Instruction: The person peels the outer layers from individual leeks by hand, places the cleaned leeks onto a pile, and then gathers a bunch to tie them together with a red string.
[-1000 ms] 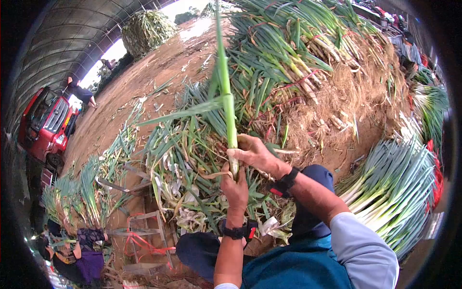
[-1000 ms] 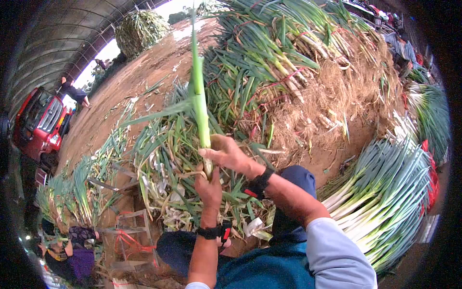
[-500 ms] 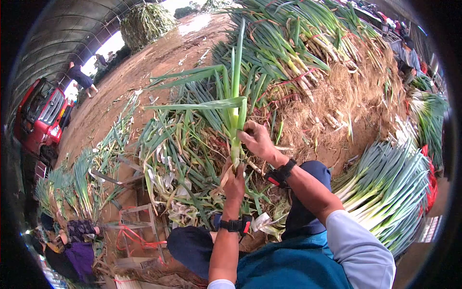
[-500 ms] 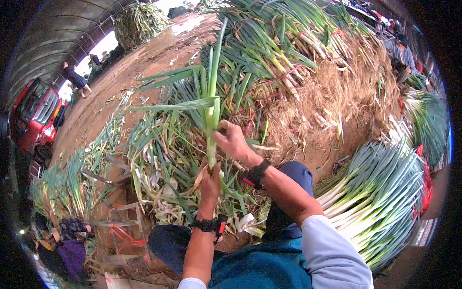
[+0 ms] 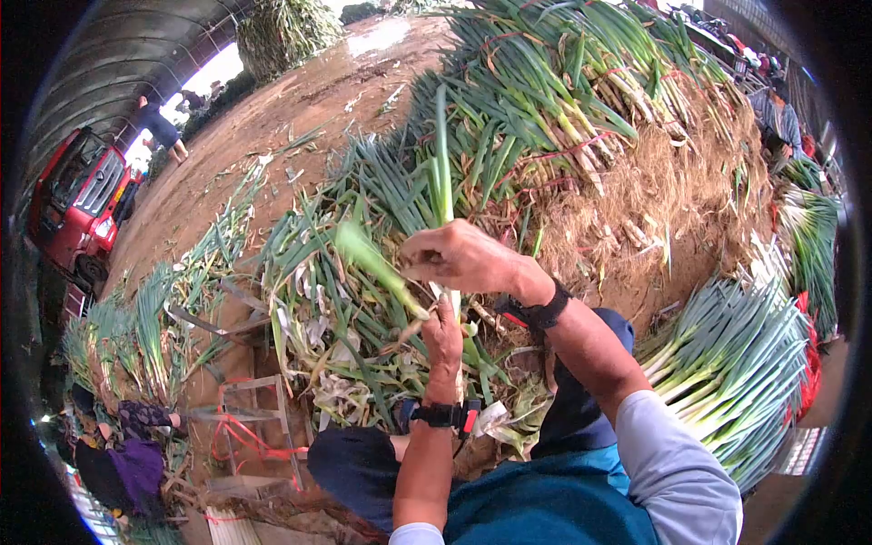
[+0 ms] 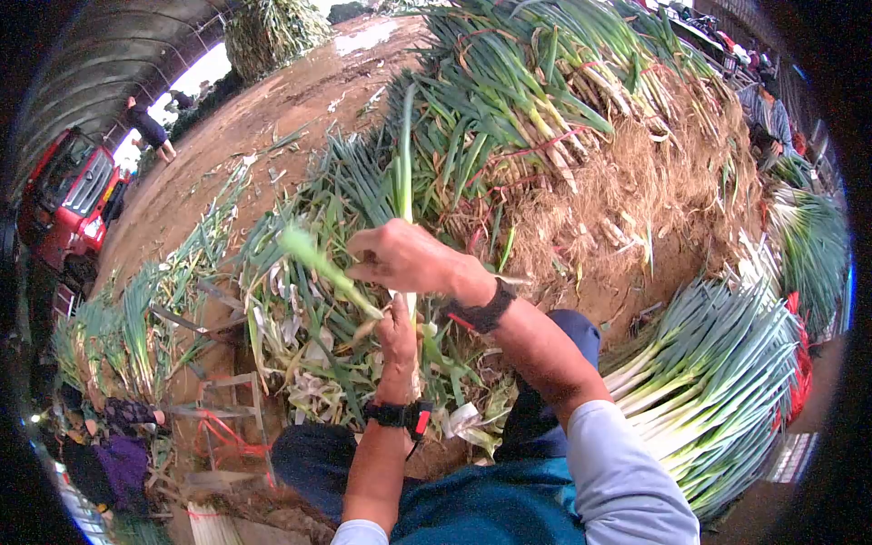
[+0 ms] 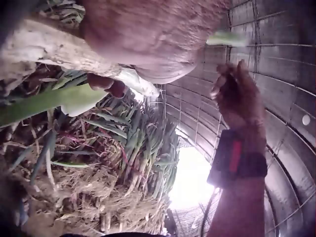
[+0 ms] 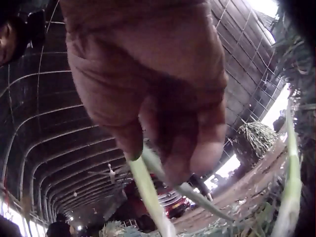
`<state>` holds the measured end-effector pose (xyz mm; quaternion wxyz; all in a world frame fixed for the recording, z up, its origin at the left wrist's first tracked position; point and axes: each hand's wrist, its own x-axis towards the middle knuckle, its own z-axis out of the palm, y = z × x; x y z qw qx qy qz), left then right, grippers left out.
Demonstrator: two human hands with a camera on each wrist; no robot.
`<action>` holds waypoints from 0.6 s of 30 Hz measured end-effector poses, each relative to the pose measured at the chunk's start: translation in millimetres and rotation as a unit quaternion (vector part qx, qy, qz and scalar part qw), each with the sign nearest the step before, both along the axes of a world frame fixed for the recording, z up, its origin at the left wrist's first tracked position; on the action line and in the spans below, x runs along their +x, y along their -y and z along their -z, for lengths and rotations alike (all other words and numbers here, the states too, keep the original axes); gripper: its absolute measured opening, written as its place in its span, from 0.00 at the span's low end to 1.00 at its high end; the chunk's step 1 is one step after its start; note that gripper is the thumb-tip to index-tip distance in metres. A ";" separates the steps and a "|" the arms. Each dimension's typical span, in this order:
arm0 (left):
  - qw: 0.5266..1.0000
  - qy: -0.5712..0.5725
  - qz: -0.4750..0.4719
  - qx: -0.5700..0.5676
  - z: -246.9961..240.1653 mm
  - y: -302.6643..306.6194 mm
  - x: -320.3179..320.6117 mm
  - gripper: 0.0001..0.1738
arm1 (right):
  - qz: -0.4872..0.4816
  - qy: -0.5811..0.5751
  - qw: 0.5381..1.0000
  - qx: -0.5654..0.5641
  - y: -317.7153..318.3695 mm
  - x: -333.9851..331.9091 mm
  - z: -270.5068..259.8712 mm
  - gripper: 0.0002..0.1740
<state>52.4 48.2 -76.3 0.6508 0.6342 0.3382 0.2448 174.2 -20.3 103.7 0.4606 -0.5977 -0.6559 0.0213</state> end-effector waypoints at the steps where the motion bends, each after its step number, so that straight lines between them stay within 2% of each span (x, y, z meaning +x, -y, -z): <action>1: 1.000 0.006 -0.006 -0.021 -7.4 3.7 -4.0 0.25 | 0.074 -0.043 0.996 0.001 4.7 3.5 7.1 0.10; 3: 0.998 0.042 -0.035 0.006 -22.1 11.0 -9.5 0.27 | 0.217 -0.121 0.969 0.007 14.4 27.5 24.4 0.11; 4: 0.998 0.048 -0.034 0.034 -23.6 11.0 -14.2 0.27 | 0.255 -0.131 0.956 -0.057 23.7 46.7 31.2 0.15; 5: 0.996 0.058 -0.028 0.061 -24.3 10.1 -16.2 0.28 | 0.250 -0.178 0.947 -0.100 29.2 63.4 53.3 0.22; 6: 0.994 0.069 -0.023 0.087 -27.3 10.8 -15.8 0.28 | 0.199 -0.246 0.941 -0.117 36.4 58.8 54.2 0.26; 7: 0.994 0.075 -0.006 -0.076 -52.1 19.0 -17.3 0.27 | 0.146 -0.314 0.929 -0.134 44.2 46.1 57.9 0.30; 8: 0.988 0.090 0.020 -0.120 -60.8 21.4 -19.2 0.25 | 0.110 -0.356 0.918 -0.133 44.2 32.2 61.6 0.35; 9: 0.980 0.105 0.044 -0.162 -64.5 21.9 -20.6 0.23 | 0.080 -0.385 0.913 -0.111 42.0 15.5 60.3 0.32; 12: 0.979 0.129 0.042 -0.151 -65.1 23.5 -22.0 0.23 | 0.058 -0.416 0.897 -0.137 34.8 -0.6 57.1 0.28; 15: 0.988 0.112 0.035 -0.098 -54.8 14.9 -22.7 0.23 | 0.078 -0.378 0.919 -0.079 36.5 -5.3 65.0 0.26; 18: 0.994 0.105 0.026 0.007 -49.7 13.8 -24.0 0.21 | 0.073 -0.388 0.912 -0.109 37.1 -1.3 64.1 0.22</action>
